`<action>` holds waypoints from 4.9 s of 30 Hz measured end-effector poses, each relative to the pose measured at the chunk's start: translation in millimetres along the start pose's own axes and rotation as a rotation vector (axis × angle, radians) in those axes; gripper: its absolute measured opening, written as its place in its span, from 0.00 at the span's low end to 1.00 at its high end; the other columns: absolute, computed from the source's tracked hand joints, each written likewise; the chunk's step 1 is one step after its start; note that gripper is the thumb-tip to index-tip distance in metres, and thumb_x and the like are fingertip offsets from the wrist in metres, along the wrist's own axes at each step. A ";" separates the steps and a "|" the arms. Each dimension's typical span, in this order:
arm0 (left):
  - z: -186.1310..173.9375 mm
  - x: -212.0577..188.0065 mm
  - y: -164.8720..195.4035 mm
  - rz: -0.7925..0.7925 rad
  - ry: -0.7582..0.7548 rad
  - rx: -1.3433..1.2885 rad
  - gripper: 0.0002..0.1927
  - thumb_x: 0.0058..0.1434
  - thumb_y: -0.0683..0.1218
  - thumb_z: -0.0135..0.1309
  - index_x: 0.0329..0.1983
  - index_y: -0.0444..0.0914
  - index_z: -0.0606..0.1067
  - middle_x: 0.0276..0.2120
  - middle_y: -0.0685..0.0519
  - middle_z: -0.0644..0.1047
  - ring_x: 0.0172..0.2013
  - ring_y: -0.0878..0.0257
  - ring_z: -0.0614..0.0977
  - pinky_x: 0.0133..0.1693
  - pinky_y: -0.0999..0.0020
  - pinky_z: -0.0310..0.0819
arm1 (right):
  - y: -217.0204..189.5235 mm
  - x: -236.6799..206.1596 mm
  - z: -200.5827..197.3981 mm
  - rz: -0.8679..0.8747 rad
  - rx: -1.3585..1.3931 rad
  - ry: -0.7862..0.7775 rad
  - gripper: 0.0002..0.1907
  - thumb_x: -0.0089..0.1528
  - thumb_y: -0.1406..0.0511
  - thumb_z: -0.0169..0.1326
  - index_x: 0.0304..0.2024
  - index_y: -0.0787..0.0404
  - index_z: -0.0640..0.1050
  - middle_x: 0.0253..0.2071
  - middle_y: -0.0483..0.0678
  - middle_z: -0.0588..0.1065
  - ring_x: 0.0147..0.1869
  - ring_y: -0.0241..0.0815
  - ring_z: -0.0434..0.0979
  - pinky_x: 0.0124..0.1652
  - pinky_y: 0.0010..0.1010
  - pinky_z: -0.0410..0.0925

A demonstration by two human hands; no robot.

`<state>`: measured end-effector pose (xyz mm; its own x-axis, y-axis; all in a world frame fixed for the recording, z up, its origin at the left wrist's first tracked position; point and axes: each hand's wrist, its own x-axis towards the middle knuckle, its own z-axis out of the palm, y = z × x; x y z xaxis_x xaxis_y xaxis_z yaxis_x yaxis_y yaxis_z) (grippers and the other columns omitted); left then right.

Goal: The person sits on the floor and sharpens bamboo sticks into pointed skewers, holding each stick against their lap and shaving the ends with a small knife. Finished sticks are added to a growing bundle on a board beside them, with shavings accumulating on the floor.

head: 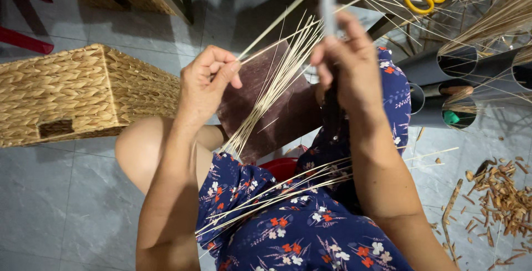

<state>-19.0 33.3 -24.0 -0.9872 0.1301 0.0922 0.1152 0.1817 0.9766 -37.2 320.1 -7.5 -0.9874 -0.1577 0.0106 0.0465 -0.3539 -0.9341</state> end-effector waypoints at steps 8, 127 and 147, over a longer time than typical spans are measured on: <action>-33.3 -1.3 2.3 0.151 0.413 -0.435 0.06 0.75 0.42 0.52 0.53 0.38 0.72 0.30 0.55 0.77 0.23 0.75 0.69 0.26 0.81 0.59 | 7.0 -6.1 -51.9 -0.257 0.253 0.260 0.14 0.79 0.68 0.50 0.66 0.60 0.68 0.35 0.50 0.73 0.25 0.37 0.67 0.23 0.25 0.59; 197.8 -112.3 -6.9 -0.097 -0.524 -0.428 0.17 0.75 0.54 0.50 0.45 0.35 0.79 0.34 0.54 0.84 0.36 0.66 0.87 0.37 0.74 0.82 | 89.4 -63.7 -169.4 1.015 -1.279 -0.030 0.10 0.66 0.70 0.50 0.48 0.68 0.77 0.52 0.54 0.79 0.52 0.46 0.79 0.52 0.33 0.72; 198.7 -111.5 -8.0 -0.062 -0.510 -0.435 0.16 0.77 0.53 0.50 0.45 0.35 0.79 0.32 0.53 0.83 0.35 0.67 0.87 0.41 0.74 0.83 | 89.4 -55.2 -169.4 1.001 -1.284 -0.030 0.10 0.66 0.69 0.51 0.48 0.68 0.77 0.53 0.55 0.78 0.53 0.45 0.80 0.52 0.33 0.73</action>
<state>112.0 211.0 -80.7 -0.8027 0.5954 0.0342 -0.1007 -0.1919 0.9762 -4.1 453.4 -152.0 -0.6376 0.1381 -0.7579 0.4673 0.8515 -0.2379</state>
